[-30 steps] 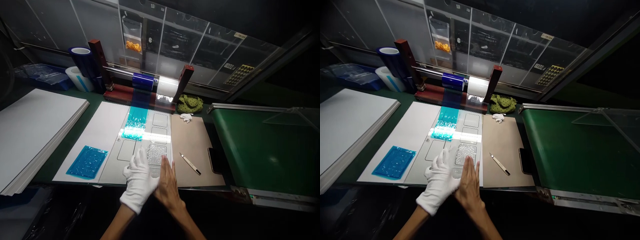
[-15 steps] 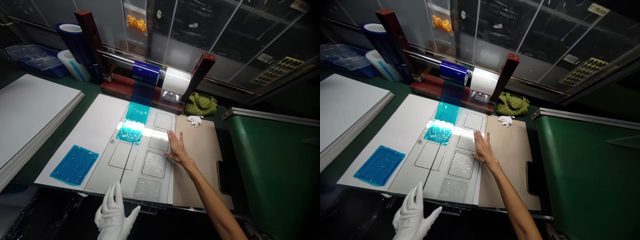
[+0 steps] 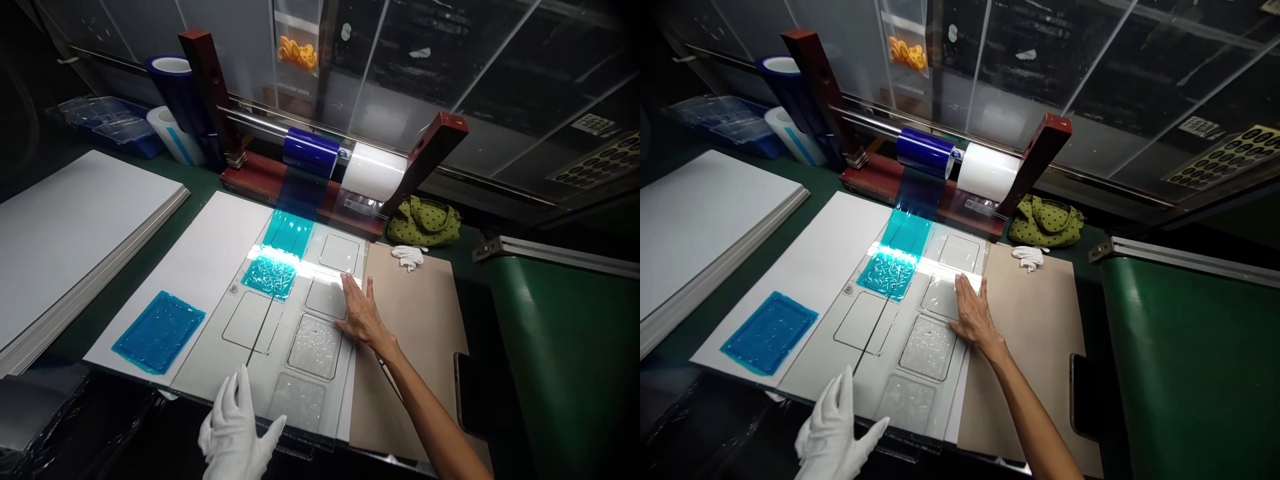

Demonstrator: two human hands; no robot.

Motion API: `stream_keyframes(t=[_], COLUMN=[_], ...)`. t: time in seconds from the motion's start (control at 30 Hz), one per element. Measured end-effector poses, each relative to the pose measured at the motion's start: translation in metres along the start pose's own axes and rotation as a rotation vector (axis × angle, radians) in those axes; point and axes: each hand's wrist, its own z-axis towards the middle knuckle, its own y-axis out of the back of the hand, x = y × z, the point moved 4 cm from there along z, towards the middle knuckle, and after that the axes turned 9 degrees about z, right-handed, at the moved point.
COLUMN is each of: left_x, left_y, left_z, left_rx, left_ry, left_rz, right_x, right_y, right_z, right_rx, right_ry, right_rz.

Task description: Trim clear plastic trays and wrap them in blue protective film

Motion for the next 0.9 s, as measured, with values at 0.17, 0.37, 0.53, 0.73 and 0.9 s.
stream_keyframes(t=[0.17, 0.37, 0.53, 0.73, 0.9], left_x=[0.007, 0.009, 0.004, -0.003, 0.001], left_y=[0.016, 0.05, 0.054, 0.056, 0.058], left_z=[0.042, 0.196, 0.304, 0.325, 0.317], left_rx=[0.084, 0.033, 0.025, 0.047, 0.1], left_ry=[0.096, 0.076, 0.088, 0.003, -0.055], left_rz=[-0.113, -0.564, -0.516, -0.478, -0.637], right_x=[-0.005, 0.01, 0.042, 0.067, 0.082], right_y=[0.011, 0.024, 0.012, 0.002, 0.013], right_z=[-0.005, -0.038, -0.071, -0.095, -0.095], right_rx=[-0.042, -0.173, -0.218, -0.234, -0.275], right_ry=[-0.06, -0.185, -0.273, -0.327, -0.394], right_rz=[0.004, 0.088, 0.22, 0.314, 0.376])
